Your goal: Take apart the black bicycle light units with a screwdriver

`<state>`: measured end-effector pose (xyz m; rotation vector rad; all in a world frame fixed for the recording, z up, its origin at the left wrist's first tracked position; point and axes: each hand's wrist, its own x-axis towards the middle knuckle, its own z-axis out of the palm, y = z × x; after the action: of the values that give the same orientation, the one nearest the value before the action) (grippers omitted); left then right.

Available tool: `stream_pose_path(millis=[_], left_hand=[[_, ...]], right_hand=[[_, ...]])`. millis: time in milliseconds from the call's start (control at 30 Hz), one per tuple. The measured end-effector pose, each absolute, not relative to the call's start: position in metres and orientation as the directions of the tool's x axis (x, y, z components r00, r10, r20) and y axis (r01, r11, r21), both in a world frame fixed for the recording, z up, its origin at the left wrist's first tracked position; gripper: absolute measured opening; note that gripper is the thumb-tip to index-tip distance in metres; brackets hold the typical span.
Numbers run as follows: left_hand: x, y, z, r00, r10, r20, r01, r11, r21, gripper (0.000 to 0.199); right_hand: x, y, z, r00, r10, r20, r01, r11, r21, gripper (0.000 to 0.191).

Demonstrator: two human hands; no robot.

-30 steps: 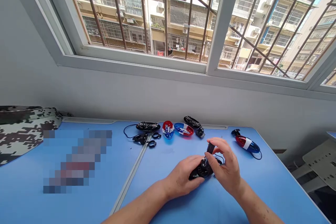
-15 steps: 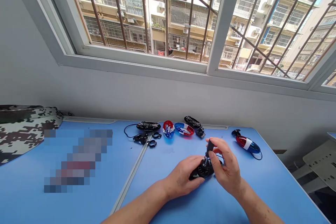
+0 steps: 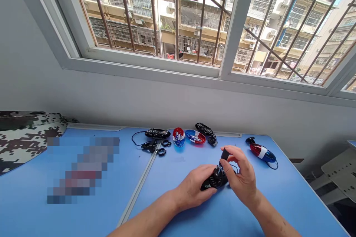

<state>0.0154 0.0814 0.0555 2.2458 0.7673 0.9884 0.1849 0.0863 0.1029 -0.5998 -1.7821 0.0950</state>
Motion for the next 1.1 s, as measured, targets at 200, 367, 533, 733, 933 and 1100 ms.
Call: stream_pose_path(millis=[200, 367, 533, 733, 933, 1100], left_hand=[[0.0158, 0.0812, 0.056, 0.565, 0.682, 0.464, 0.253, -0.678, 0.69, 0.037], [0.0165, 0.0813, 0.0557, 0.552, 0.687, 0.473, 0.255, -0.679, 0.689, 0.036], [0.0157, 0.0814, 0.056, 0.565, 0.683, 0.462, 0.258, -0.679, 0.687, 0.036], [0.0154, 0.0815, 0.0559, 0.57, 0.679, 0.463, 0.252, -0.681, 0.688, 0.038], [0.0164, 0.0807, 0.0577, 0.561, 0.676, 0.477, 0.25, -0.688, 0.682, 0.036], [0.0162, 0.081, 0.0567, 0.554, 0.683, 0.477, 0.267, -0.688, 0.675, 0.033]], right_hand=[[0.1842, 0.0838, 0.1015, -0.215, 0.461, 0.861, 0.333, 0.864, -0.379, 0.044], [0.1841, 0.0866, 0.1037, -0.194, 0.434, 0.88, 0.357, 0.866, -0.349, 0.038], [0.1844, 0.0875, 0.1031, -0.156, 0.435, 0.887, 0.361, 0.861, -0.359, 0.038], [0.1843, 0.0847, 0.1007, -0.192, 0.441, 0.877, 0.351, 0.865, -0.358, 0.047], [0.1845, 0.0838, 0.1023, -0.23, 0.446, 0.865, 0.329, 0.872, -0.362, 0.044], [0.1843, 0.0865, 0.1036, -0.184, 0.436, 0.881, 0.368, 0.862, -0.35, 0.04]])
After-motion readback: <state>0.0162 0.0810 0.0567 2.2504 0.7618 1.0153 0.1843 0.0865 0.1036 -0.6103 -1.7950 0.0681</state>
